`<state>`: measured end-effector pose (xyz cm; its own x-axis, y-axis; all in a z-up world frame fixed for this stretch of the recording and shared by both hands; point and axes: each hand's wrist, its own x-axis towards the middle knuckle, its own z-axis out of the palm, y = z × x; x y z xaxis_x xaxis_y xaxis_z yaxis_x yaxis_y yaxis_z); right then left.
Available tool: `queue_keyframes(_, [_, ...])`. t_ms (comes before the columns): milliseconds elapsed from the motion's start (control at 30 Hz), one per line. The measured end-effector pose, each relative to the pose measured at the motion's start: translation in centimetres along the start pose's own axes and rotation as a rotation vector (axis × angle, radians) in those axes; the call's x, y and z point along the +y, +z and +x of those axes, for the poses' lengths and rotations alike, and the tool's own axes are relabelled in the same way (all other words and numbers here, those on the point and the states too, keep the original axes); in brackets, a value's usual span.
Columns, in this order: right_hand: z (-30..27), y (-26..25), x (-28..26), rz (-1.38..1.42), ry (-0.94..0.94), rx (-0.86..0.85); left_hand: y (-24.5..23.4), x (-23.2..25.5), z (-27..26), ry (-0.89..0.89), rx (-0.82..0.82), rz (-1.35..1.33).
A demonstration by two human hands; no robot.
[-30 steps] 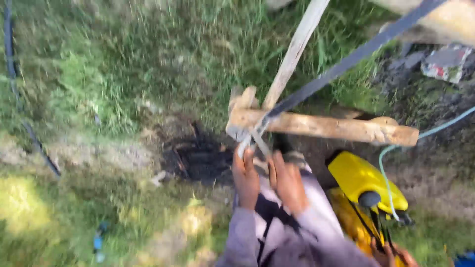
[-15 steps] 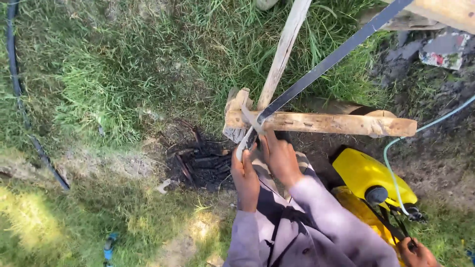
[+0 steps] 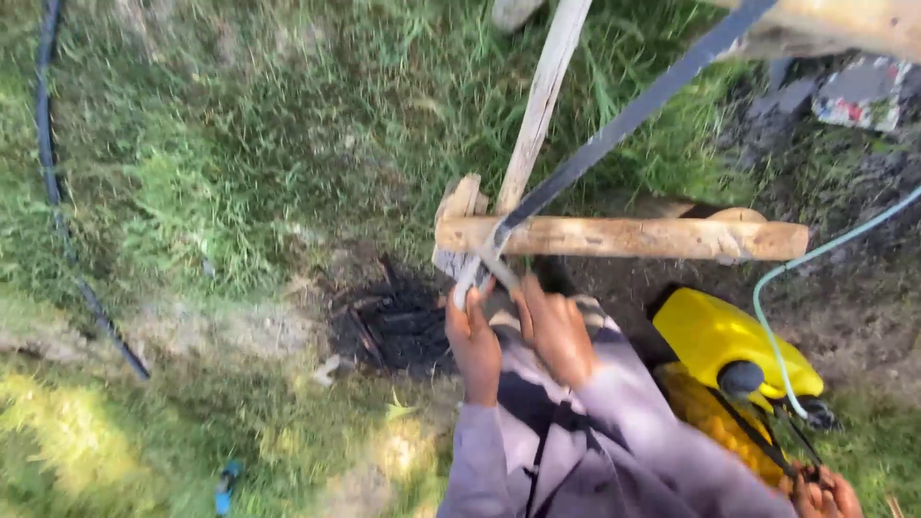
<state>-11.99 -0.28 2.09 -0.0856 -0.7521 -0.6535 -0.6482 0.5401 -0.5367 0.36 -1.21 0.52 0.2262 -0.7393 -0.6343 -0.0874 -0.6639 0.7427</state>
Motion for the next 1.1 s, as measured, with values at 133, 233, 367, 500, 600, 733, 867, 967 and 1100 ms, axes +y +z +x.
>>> queue_keyframes(133, [2.5, 0.1, -0.8, -0.022, -0.016, 0.060, 0.4, 2.1, -1.4, 0.031, -0.025, 0.055])
queue_keyframes(233, [0.5, 0.4, -0.4, 0.005, -0.027, 0.056, 0.8, 1.7, 0.1, 0.041, -0.017, 0.011])
queue_keyframes(367, [2.1, 2.3, 0.9, -0.011, -0.021, 0.059, -0.1, 1.8, -1.6, 0.005, -0.009, 0.043])
queue_keyframes(500, [0.6, 1.9, -0.2, -0.040, -0.083, 0.131, -0.1, 0.9, -0.7, 0.094, -0.062, -0.074])
queue_keyframes(600, [-1.4, 5.1, 3.1, 0.011, 0.018, 0.016, -0.1, 1.8, -0.5, 0.013, -0.021, -0.021])
queue_keyframes(733, [3.5, 5.6, 2.3, -0.066, -0.002, 0.148, -0.2, 2.1, -0.7, -0.013, -0.023, 0.005])
queue_keyframes(867, [0.6, 5.0, 2.1, 0.009, 0.043, 0.080, 0.5, 2.8, 0.9, -0.014, -0.008, -0.075])
queue_keyframes(967, [1.9, 4.9, 1.6, 0.070, 0.052, 0.048, -0.7, 1.3, -0.8, -0.024, -0.007, -0.057])
queue_keyframes(1100, [3.0, 5.1, 1.6, 0.005, 0.014, 0.112, -0.6, 3.2, -0.3, -0.053, -0.032, -0.009])
